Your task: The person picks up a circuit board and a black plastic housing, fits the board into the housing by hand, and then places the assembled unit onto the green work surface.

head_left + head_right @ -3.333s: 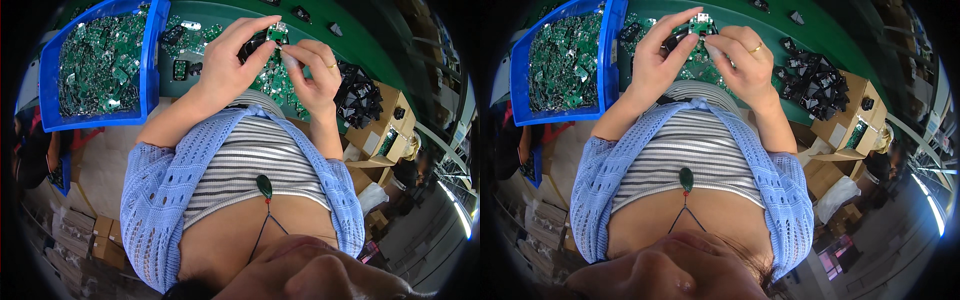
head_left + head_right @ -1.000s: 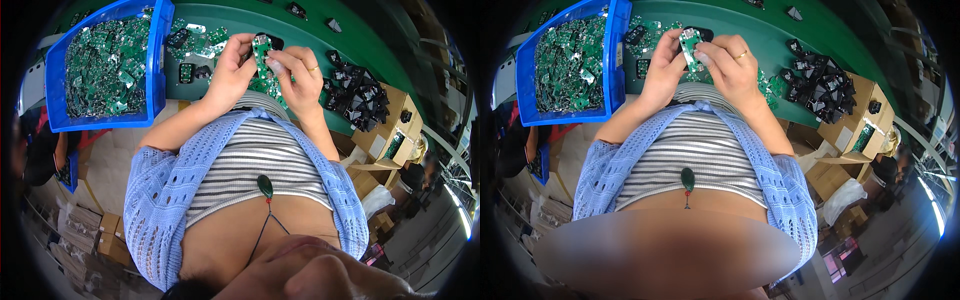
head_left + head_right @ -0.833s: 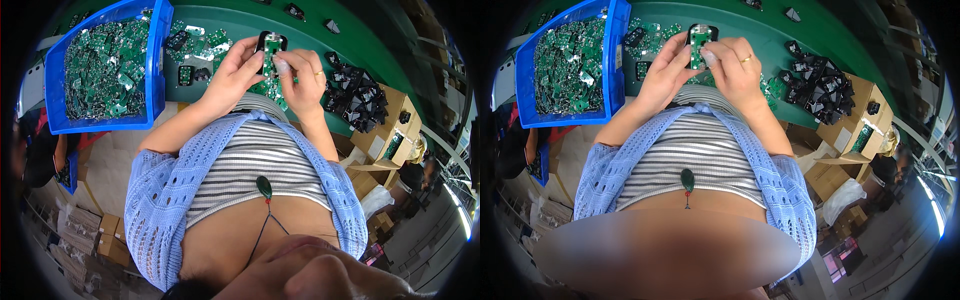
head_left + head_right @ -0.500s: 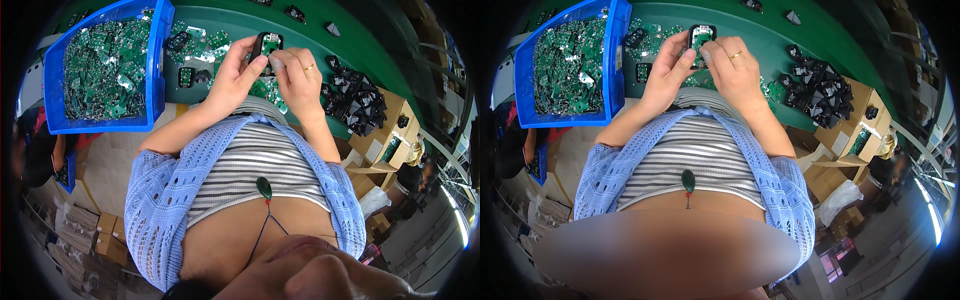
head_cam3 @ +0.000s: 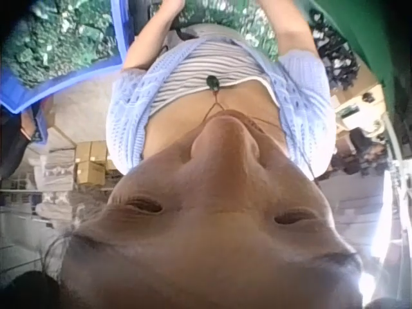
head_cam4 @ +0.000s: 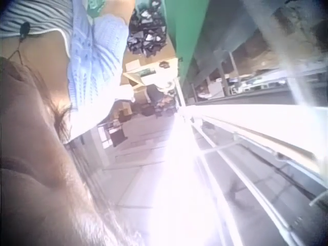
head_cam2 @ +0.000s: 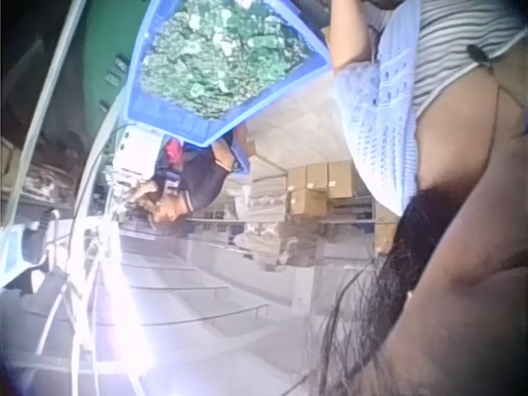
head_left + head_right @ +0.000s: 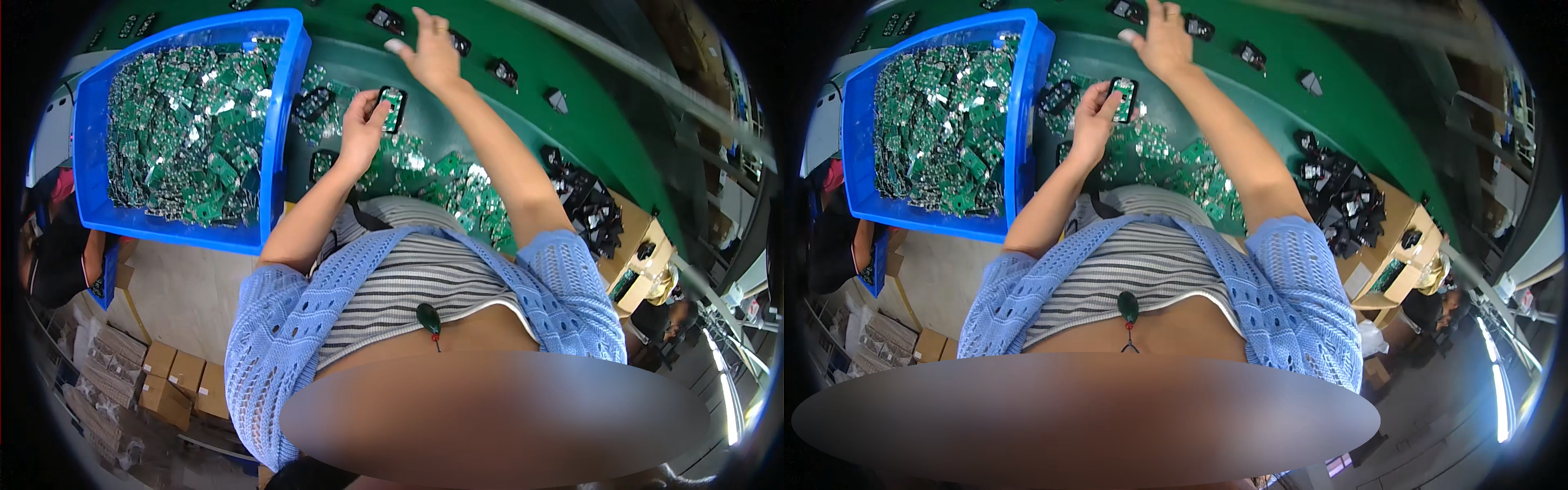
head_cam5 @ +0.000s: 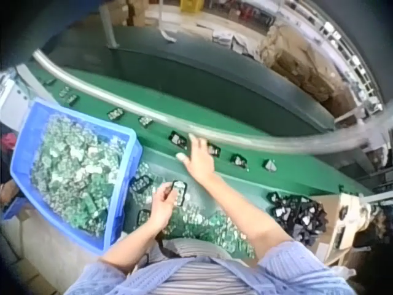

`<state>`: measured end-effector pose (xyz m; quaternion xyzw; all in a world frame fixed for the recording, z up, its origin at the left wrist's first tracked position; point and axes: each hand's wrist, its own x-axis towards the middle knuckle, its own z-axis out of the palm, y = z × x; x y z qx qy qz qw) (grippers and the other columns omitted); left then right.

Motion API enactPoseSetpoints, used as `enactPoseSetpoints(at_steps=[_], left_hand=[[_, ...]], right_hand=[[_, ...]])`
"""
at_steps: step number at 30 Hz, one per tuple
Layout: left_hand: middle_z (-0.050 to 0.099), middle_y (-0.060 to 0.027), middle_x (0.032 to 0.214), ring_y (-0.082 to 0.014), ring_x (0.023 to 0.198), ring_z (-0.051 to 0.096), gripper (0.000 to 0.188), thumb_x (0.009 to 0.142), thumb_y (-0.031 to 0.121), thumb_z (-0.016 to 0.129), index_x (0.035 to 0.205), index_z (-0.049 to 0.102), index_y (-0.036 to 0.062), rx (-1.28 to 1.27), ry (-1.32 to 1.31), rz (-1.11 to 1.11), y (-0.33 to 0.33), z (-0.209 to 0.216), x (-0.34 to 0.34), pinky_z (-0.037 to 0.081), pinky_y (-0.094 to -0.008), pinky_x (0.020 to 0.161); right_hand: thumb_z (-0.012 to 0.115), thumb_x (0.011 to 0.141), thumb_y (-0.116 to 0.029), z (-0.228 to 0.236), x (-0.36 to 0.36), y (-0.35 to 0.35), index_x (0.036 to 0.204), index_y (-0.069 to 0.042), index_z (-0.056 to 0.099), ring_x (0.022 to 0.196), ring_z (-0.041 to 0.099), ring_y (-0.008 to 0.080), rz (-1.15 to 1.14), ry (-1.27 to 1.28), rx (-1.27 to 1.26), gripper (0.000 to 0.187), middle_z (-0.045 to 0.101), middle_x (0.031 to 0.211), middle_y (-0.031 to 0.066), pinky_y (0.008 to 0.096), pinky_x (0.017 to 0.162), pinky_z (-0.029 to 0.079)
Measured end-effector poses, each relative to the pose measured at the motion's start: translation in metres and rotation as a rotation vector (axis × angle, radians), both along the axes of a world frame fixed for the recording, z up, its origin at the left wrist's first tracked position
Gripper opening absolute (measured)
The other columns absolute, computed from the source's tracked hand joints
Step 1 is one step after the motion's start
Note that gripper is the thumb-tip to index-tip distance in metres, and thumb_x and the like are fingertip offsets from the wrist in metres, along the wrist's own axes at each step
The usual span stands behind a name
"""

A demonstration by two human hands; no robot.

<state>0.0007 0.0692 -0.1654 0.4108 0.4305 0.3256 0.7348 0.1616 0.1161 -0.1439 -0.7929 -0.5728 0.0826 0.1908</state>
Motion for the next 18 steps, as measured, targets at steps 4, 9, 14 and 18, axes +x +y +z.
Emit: enactPoseSetpoints(at_steps=[4, 9, 14, 18], left_hand=[[0.060, -0.0066, 0.086, -0.0107, 0.074, 0.055, 0.018, 0.086, 0.008, 0.053, 0.100, 0.051, -0.0021, -0.010, 0.070, 0.136, 0.032, -0.026, 0.003, 0.044, -0.0236, 0.068], [0.059, -0.0119, 0.088, -0.0180, 0.076, 0.057, 0.025, 0.084, 0.015, 0.055, 0.101, 0.052, -0.0030, 0.370, 0.331, 0.385, 0.088, -0.033, 0.026, 0.045, -0.0285, 0.070], [0.056, -0.0160, 0.096, -0.0312, 0.092, 0.052, 0.028, 0.078, 0.020, 0.060, 0.101, 0.056, 0.0030, 0.637, 0.621, 0.449, 0.147, -0.091, 0.051, 0.042, -0.0406, 0.079], [0.050, -0.0248, 0.107, -0.0376, 0.091, 0.051, 0.038, 0.078, 0.025, 0.059, 0.105, 0.052, -0.0016, 1.066, 1.068, 0.205, 0.138, -0.044, 0.084, 0.041, -0.0431, 0.082]], right_hand=[[0.065, 0.072, -0.044, -0.034, -0.009, 0.050, 0.134, -0.007, 0.020, 0.104, 0.049, 0.0378, 0.065, 0.049, -0.353, 0.085, 0.040, 0.120, 0.0218, 0.0434, 0.084, 0.045], [0.056, 0.076, -0.023, -0.074, 0.027, 0.053, 0.112, -0.002, 0.047, 0.098, 0.051, 0.0357, 0.079, 0.061, -0.257, 0.042, 0.045, 0.108, 0.0194, 0.0427, 0.083, 0.045], [0.054, 0.076, -0.015, -0.045, 0.016, -0.002, 0.106, -0.001, 0.047, 0.094, 0.051, 0.0363, 0.209, 0.122, -0.085, 0.034, 0.047, 0.104, 0.0194, 0.0415, 0.080, 0.045], [0.058, 0.075, -0.011, -0.003, 0.026, -0.071, 0.110, -0.009, 0.050, 0.087, 0.054, 0.0333, 0.170, 0.075, -0.024, 0.037, 0.047, 0.104, 0.0136, 0.0394, 0.073, 0.048]])
